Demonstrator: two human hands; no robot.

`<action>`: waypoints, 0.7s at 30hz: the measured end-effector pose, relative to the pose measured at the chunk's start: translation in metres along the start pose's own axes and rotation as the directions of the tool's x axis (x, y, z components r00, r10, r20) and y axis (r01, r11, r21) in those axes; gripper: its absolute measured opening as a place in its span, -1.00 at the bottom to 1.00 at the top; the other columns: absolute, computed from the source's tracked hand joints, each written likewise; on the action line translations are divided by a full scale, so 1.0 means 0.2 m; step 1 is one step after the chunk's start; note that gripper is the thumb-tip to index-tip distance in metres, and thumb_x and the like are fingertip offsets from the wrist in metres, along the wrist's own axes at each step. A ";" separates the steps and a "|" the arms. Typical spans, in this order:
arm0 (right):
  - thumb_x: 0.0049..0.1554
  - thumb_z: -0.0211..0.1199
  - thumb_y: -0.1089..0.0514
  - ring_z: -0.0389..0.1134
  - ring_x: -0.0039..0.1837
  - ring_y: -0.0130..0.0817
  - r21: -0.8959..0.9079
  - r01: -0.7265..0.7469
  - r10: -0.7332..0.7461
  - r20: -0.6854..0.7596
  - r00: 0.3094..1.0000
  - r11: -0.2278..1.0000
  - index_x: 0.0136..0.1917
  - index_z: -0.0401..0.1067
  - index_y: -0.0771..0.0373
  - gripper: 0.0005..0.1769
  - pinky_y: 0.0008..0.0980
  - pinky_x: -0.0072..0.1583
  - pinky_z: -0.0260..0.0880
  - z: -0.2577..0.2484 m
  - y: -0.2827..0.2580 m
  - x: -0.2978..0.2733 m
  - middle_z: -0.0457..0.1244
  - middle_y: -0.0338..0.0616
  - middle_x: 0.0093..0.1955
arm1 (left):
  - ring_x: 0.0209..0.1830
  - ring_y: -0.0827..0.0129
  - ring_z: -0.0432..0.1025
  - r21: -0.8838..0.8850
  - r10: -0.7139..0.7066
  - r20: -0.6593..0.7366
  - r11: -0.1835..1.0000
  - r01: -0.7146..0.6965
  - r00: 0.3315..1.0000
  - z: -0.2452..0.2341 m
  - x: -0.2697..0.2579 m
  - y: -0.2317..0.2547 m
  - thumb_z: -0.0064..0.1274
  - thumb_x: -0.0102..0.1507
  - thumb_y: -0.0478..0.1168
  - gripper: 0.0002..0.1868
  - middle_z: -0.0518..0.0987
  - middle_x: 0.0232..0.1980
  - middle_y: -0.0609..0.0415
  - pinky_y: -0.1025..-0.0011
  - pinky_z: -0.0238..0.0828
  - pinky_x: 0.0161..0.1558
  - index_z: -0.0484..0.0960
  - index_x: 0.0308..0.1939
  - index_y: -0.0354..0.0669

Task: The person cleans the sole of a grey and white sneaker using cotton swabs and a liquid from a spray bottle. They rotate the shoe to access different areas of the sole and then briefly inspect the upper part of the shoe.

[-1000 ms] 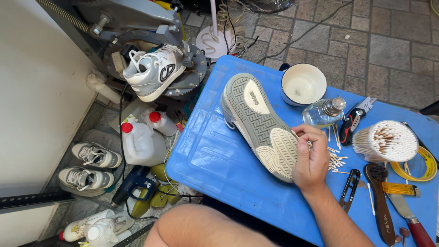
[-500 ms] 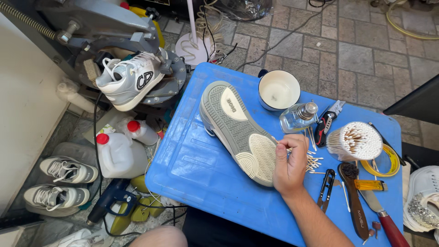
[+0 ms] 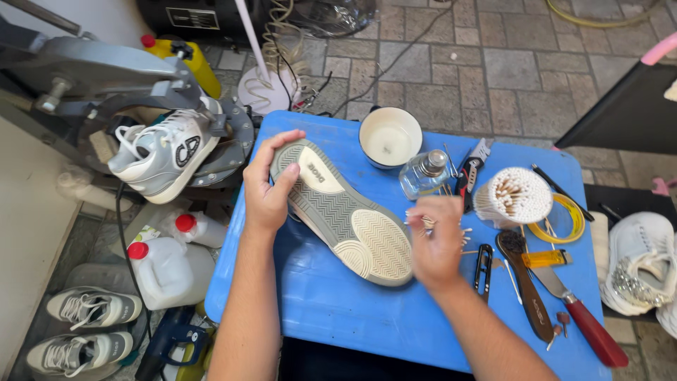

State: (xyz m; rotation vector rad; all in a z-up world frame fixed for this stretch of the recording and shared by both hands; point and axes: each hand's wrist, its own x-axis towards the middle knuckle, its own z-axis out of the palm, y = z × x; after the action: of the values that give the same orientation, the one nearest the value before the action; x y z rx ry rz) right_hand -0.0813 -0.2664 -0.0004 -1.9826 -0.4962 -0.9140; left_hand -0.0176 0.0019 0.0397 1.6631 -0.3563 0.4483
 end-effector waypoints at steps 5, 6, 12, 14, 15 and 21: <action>0.38 0.15 0.40 0.34 0.13 -0.44 0.320 -0.191 0.250 -0.156 0.956 0.928 0.13 0.33 0.37 -0.94 -0.46 0.24 0.37 -0.15 0.19 0.08 0.29 -0.11 0.11 | 0.22 0.27 0.48 -0.213 0.027 -0.026 0.977 -0.032 0.999 0.01 -0.04 -0.20 -0.03 0.32 -0.02 -0.38 0.58 0.25 -0.16 0.33 0.37 0.33 0.40 0.34 -0.40; 0.35 0.17 0.41 0.35 0.14 -0.46 0.358 -0.227 0.296 -0.148 0.944 0.906 0.14 0.34 0.39 -0.90 -0.47 0.22 0.38 -0.17 0.22 0.12 0.31 -0.11 0.13 | 0.22 0.26 0.48 -0.215 0.043 -0.041 0.975 -0.051 0.998 0.02 -0.04 -0.22 -0.04 0.32 0.02 -0.35 0.58 0.25 -0.18 0.34 0.37 0.33 0.40 0.34 -0.41; 0.28 0.27 0.41 0.32 -0.04 -0.56 0.226 -0.328 0.351 -0.070 0.934 0.917 0.08 0.44 0.40 -0.90 -0.55 -0.03 0.31 -0.20 0.26 0.21 0.37 -0.13 0.05 | 0.22 0.26 0.48 -0.247 0.076 -0.098 0.964 -0.098 0.992 0.04 -0.06 -0.28 -0.10 0.35 0.17 -0.27 0.57 0.23 -0.18 0.34 0.36 0.33 0.42 0.31 -0.46; 0.27 0.30 0.39 0.34 -0.01 -0.55 0.117 -0.267 0.276 -0.067 0.959 0.957 0.06 0.46 0.39 -0.92 -0.53 0.04 0.34 -0.20 0.25 0.23 0.38 -0.15 0.01 | 0.18 0.28 0.47 -0.233 0.077 -0.106 0.967 -0.100 0.991 0.04 -0.06 -0.28 -0.10 0.35 0.18 -0.26 0.58 0.18 -0.16 0.35 0.37 0.29 0.44 0.30 -0.47; 0.27 0.32 0.39 0.35 -0.01 -0.54 0.033 -0.227 0.229 -0.067 0.971 0.973 0.04 0.47 0.38 -0.93 -0.51 0.06 0.36 -0.20 0.24 0.25 0.38 -0.15 -0.01 | 0.16 0.28 0.47 -0.224 0.079 -0.111 0.969 -0.103 0.991 0.04 -0.06 -0.27 -0.10 0.34 0.19 -0.25 0.58 0.15 -0.14 0.35 0.37 0.28 0.45 0.30 -0.47; 0.20 0.39 0.37 0.31 -0.14 -0.42 -0.186 -0.156 0.150 -0.045 0.988 0.970 -0.06 0.48 0.36 -0.91 -0.44 -0.04 0.33 -0.20 0.21 0.28 0.31 -0.11 -0.15 | 0.18 0.28 0.48 -0.146 0.092 -0.144 0.983 -0.113 0.985 0.02 -0.07 -0.28 -0.13 0.33 0.20 -0.27 0.60 0.16 -0.10 0.35 0.36 0.30 0.49 0.27 -0.44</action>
State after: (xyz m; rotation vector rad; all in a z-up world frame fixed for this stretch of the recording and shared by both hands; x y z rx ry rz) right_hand -0.0350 -0.3233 0.0338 -2.1414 -0.2414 -0.9203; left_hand -0.0031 0.0043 -0.0154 1.4608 -0.3664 0.5942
